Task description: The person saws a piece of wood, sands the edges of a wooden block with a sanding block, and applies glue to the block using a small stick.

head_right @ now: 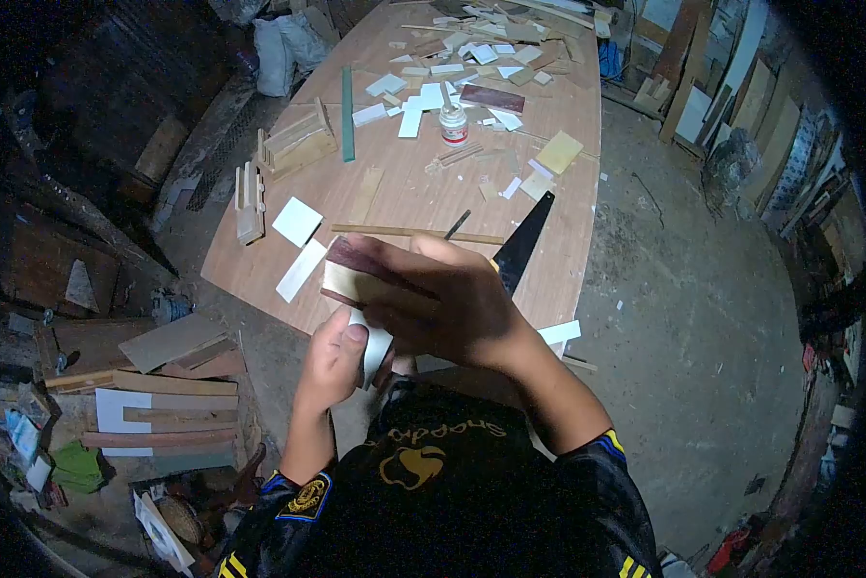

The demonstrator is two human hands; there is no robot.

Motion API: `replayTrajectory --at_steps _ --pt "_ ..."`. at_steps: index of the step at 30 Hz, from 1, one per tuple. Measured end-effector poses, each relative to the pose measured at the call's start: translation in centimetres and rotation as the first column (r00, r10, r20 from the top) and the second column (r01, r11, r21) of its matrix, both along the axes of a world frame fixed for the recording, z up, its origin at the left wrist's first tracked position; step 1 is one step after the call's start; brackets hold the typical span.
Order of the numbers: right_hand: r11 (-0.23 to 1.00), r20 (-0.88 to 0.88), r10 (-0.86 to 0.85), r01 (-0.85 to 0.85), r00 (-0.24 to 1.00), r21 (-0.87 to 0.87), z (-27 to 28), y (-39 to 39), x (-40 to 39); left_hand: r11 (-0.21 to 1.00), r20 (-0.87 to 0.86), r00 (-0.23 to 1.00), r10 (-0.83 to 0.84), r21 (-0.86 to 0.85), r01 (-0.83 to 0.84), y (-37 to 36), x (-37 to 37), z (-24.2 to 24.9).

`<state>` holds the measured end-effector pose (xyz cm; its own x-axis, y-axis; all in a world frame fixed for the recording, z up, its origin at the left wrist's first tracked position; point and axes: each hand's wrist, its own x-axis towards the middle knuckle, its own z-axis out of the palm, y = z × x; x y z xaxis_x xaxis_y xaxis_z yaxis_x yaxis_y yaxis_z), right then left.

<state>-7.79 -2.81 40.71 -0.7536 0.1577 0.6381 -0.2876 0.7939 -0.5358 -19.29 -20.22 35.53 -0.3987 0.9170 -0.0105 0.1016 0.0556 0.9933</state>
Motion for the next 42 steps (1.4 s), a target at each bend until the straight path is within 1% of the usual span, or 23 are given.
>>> replayTrajectory --at_steps 2,6,7,9,11,12,15,18,19,21,23,24,25,27,28,29,31,32,35,37,39,41,42 --pt "1.0 0.062 -0.023 0.023 0.998 -0.007 -0.1 -0.1 0.1 1.0 0.092 0.996 0.002 -0.026 0.001 -0.1 -0.2 0.1" --pt "0.997 0.193 -0.055 0.063 0.98 -0.039 0.4 -0.3 1.1 0.999 0.038 0.999 0.027 0.027 -0.028 -0.5 -0.8 -0.5" --pt "0.997 0.193 -0.051 0.059 0.98 -0.039 0.2 -0.4 0.9 0.997 -0.022 0.999 0.043 0.071 -0.041 -0.3 -0.7 -0.5" --pt "0.995 -0.022 -0.075 0.076 0.997 0.07 -0.6 -0.6 0.8 0.992 -0.073 0.995 0.065 0.113 -0.056 -0.2 -0.4 -0.5" --pt "0.994 0.012 -0.084 0.083 0.996 0.065 -0.5 -0.7 0.4 0.996 -0.174 0.982 -0.079 -0.056 0.071 0.3 0.1 0.1" --pt "0.994 0.04 -0.091 0.088 0.995 0.065 -0.3 -0.6 0.3 0.998 -0.171 0.985 0.008 0.06 0.003 0.8 0.2 -1.2" --pt "0.992 0.143 -0.088 0.074 0.986 0.103 0.6 -0.3 0.9 0.999 -0.068 0.997 -0.031 -0.021 0.03 0.4 -0.6 -2.0" --pt "0.978 0.063 -0.069 0.056 0.996 0.2 -0.3 -0.3 1.7 0.999 -0.036 0.999 -0.035 -0.002 0.035 0.0 -1.0 -1.2" --pt "0.952 0.289 -0.083 0.161 0.954 -0.26 -3.1 -0.6 2.4 1.0 -0.048 0.999 0.008 0.011 -0.008 0.3 -0.7 -1.5" --pt "0.926 0.183 -0.095 0.154 0.979 -0.344 -2.1 -0.8 1.3 0.891 0.224 0.966 0.126 -0.454 -0.011 1.8 0.1 -2.4" --pt "0.952 0.108 0.008 0.025 0.994 -0.306 -0.1 -0.7 0.4 0.962 -0.083 0.994 0.075 -0.257 -0.094 1.2 0.9 0.3" --pt "0.961 0.083 -0.029 0.051 0.996 -0.273 0.0 -1.1 0.1 0.93 0.096 0.993 0.062 -0.367 -0.022 1.3 0.5 2.9" --pt "0.964 0.077 0.012 0.009 0.997 -0.265 0.2 -1.4 0.0 0.931 0.092 0.99 0.103 -0.359 -0.063 0.8 0.0 2.5" --pt "0.968 0.138 -0.011 0.045 0.99 -0.245 0.6 -1.5 0.1 0.97 -0.171 0.985 -0.021 -0.241 -0.021 0.0 -1.4 0.6" --pt "0.967 0.129 0.019 0.015 0.991 -0.255 0.5 -1.3 0.3 0.962 0.039 0.995 0.089 -0.262 -0.076 -0.7 -1.4 0.0" --pt "0.969 0.129 0.03 0.003 0.991 -0.248 0.5 -1.4 0.1 0.963 0.039 0.994 0.101 -0.255 -0.088 -0.7 -1.4 -2.1" --pt "0.969 0.088 0.019 0.003 0.996 -0.247 0.4 -1.6 -0.4 0.999 -0.335 0.942 -0.017 -0.036 0.006 -0.4 -1.5 -6.5" --pt "0.969 0.082 0.041 -0.02 0.996 -0.247 0.9 -1.8 -1.1 0.998 -0.294 0.953 -0.066 -0.006 0.067 -0.4 -0.4 -1.9" --pt "0.959 0.087 0.078 -0.051 0.993 -0.278 0.6 -1.6 -1.6 0.998 -0.311 0.95 0.03 0.07 -0.009 -0.6 -0.6 -1.7" --pt "0.961 0.167 0.088 -0.04 0.982 -0.275 0.9 -1.6 -0.7 0.991 -0.376 0.922 0.092 0.127 -0.047 -1.0 -1.0 -1.4" --pt "0.961 0.097 0.071 -0.042 0.993 -0.274 0.4 -1.8 -0.3 0.981 -0.103 0.994 0.037 -0.187 -0.056 -1.8 -1.8 1.1" --pt "0.963 0.086 0.06 -0.036 0.994 -0.267 0.8 -2.2 -1.0 0.966 -0.007 0.999 0.044 -0.256 -0.044 -1.3 -0.7 0.6" --pt "0.966 0.056 0.036 -0.021 0.998 -0.256 1.0 -2.2 -1.4 0.996 -0.162 0.985 0.059 -0.055 -0.069 -0.6 0.1 -0.8"
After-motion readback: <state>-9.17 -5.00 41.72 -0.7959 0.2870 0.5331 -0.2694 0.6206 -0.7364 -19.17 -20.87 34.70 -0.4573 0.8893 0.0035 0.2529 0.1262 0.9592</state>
